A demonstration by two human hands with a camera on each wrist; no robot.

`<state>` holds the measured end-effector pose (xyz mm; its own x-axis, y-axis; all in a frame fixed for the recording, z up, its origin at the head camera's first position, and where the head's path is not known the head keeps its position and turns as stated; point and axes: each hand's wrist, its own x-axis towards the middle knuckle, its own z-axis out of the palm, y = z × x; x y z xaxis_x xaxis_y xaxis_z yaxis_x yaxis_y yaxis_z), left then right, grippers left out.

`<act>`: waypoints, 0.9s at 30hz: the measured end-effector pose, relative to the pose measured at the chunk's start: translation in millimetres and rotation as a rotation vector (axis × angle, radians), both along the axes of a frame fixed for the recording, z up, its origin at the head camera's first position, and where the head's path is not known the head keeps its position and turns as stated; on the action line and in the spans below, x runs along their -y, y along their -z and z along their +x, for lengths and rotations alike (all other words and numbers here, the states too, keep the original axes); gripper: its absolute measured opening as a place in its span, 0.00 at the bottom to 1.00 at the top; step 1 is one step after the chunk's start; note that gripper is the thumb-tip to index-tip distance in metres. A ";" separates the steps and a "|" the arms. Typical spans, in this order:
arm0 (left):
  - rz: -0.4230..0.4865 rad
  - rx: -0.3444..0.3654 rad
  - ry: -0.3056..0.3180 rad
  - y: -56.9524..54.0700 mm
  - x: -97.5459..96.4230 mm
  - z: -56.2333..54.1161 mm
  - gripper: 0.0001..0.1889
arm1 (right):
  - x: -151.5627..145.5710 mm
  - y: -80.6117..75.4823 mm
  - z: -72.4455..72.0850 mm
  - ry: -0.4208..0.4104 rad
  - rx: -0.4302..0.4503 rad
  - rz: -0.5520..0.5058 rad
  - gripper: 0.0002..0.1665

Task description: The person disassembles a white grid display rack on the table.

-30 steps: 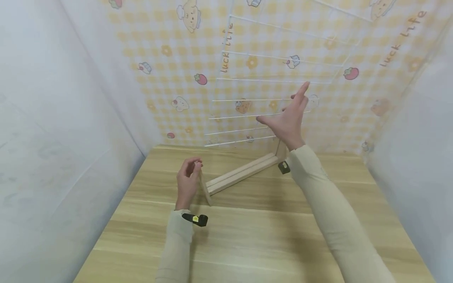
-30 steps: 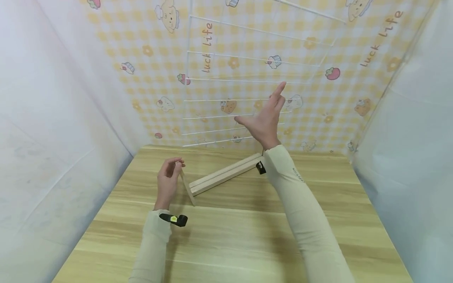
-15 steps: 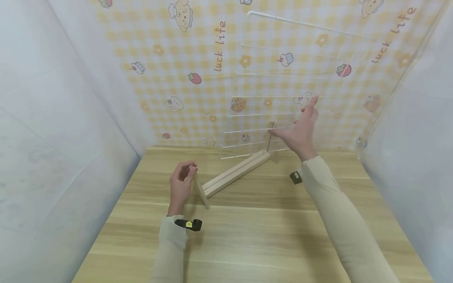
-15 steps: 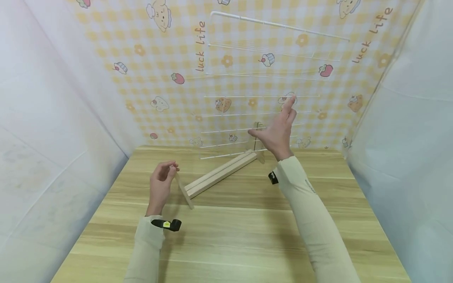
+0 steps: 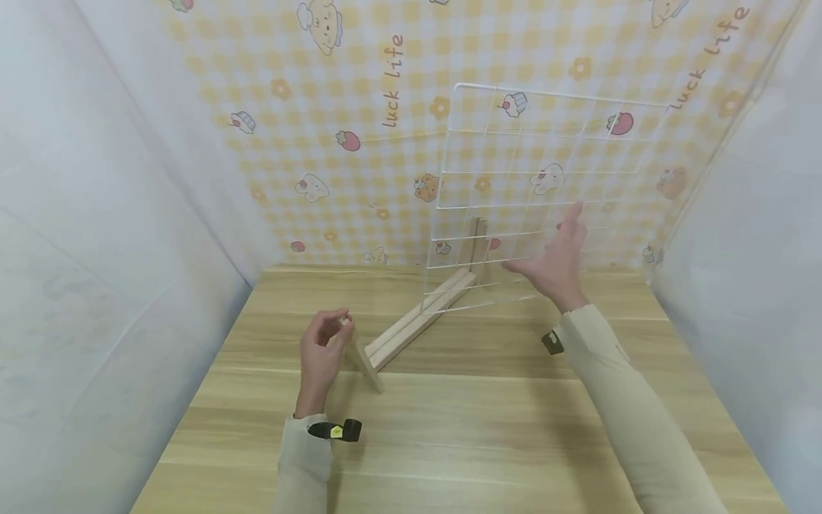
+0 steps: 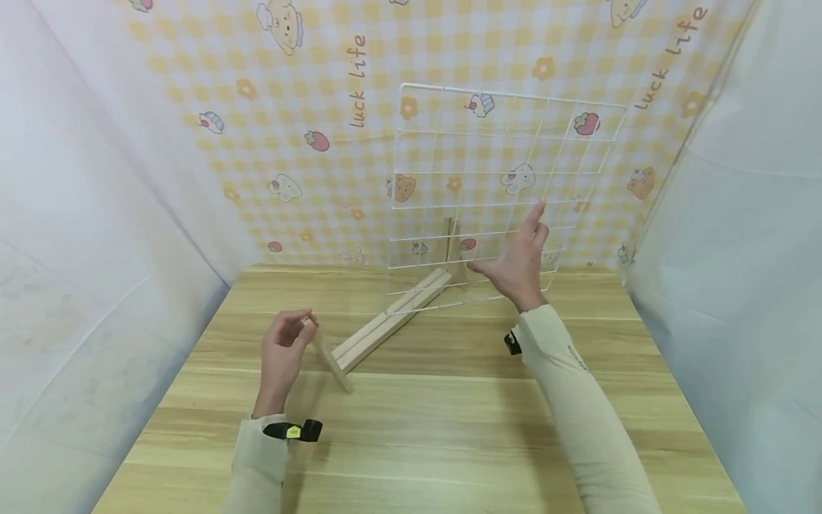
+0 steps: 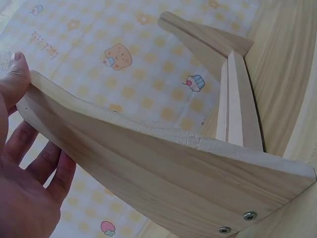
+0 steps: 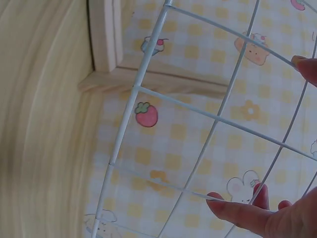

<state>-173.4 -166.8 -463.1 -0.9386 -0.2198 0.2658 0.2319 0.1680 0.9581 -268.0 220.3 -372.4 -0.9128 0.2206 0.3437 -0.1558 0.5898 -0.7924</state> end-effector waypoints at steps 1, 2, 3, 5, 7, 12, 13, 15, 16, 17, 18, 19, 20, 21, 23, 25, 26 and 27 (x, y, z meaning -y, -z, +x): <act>-0.001 0.003 -0.006 -0.5 -0.1 2.8 0.13 | -1.3 1.3 0.9 -0.005 0.010 0.010 0.92; -0.004 0.008 -0.013 -0.8 -0.2 5.5 0.13 | -2.7 2.8 1.8 -0.010 0.024 0.019 0.93; -0.009 0.017 -0.020 -1.3 -0.4 8.1 0.13 | -4.4 4.3 2.6 -0.015 0.038 0.033 0.93; -0.016 0.032 -0.031 -1.6 -1.1 12.7 0.13 | -7.8 7.6 3.8 -0.021 0.069 0.055 0.93; -0.025 0.038 -0.038 -1.6 -2.1 16.2 0.13 | -10.9 10.4 5.0 -0.030 0.096 0.078 0.93; -0.037 0.007 -0.049 0.6 -5.2 23.6 0.13 | -18.3 19.4 5.1 -0.063 0.165 0.143 0.94; -0.036 -0.002 -0.053 1.3 -5.6 25.1 0.13 | -19.6 21.4 4.7 -0.074 0.179 0.157 0.94; -0.047 -0.007 -0.062 1.7 -6.7 28.6 0.13 | -21.8 25.8 3.8 -0.093 0.210 0.186 0.95; -0.049 -0.013 -0.065 1.5 -7.4 30.2 0.13 | -22.9 28.1 3.5 -0.104 0.226 0.203 0.95; -0.055 -0.012 -0.068 1.4 -7.9 31.8 0.13 | -24.1 30.4 3.3 -0.114 0.245 0.216 0.95; -0.059 -0.016 -0.071 0.8 -8.6 33.5 0.13 | -25.1 32.6 3.3 -0.122 0.264 0.220 0.95; -0.065 -0.017 -0.075 0.5 -9.1 35.1 0.13 | -26.3 35.0 3.4 -0.128 0.281 0.232 0.96; -0.073 -0.021 -0.077 0.1 -9.7 36.6 0.12 | -27.4 37.6 3.4 -0.132 0.297 0.242 0.96; -0.076 -0.031 -0.077 -0.2 -10.3 37.9 0.12 | -28.7 40.3 3.5 -0.138 0.313 0.245 0.96; -0.090 -0.044 -0.081 -1.0 -11.5 40.3 0.12 | -31.1 45.3 3.8 -0.148 0.344 0.249 0.96; -0.100 -0.057 -0.083 -0.5 -12.2 42.6 0.11 | -33.7 49.8 4.3 -0.160 0.361 0.257 0.95; -0.101 -0.060 -0.084 -0.1 -12.7 43.6 0.11 | -35.1 52.2 4.6 -0.166 0.368 0.256 0.94; -0.101 -0.059 -0.086 0.3 -13.1 44.7 0.11 | -36.5 54.5 5.0 -0.174 0.375 0.256 0.94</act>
